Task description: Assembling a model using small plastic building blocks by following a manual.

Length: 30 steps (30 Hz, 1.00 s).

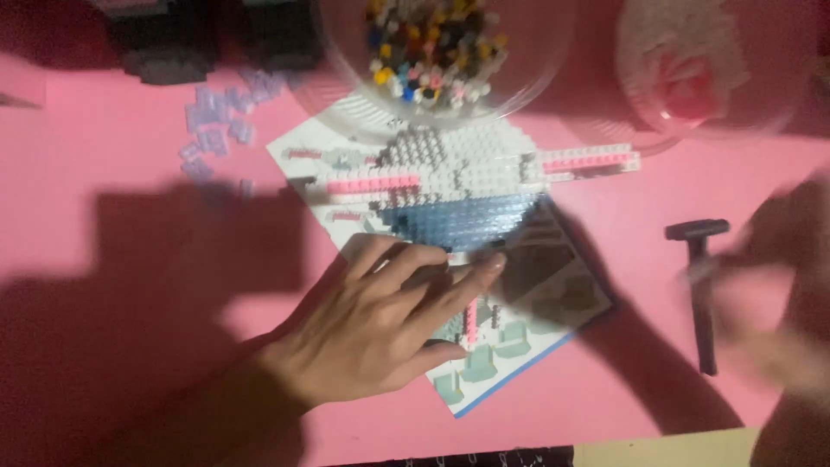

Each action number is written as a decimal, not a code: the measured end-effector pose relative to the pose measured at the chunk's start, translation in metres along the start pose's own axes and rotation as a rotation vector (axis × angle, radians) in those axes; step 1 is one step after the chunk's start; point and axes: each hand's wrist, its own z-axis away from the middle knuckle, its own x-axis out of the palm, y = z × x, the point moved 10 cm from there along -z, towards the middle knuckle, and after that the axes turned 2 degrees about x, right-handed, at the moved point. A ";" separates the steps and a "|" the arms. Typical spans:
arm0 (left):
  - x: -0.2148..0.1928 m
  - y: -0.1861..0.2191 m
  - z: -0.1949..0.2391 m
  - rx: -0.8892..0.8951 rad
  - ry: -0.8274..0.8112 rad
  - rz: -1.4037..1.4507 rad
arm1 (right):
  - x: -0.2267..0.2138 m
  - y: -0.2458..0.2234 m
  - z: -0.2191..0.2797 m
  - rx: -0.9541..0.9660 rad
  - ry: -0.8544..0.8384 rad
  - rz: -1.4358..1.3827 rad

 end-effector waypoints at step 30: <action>0.013 0.005 0.014 0.024 0.119 -0.069 | 0.106 -0.128 0.002 -0.138 -0.084 -0.361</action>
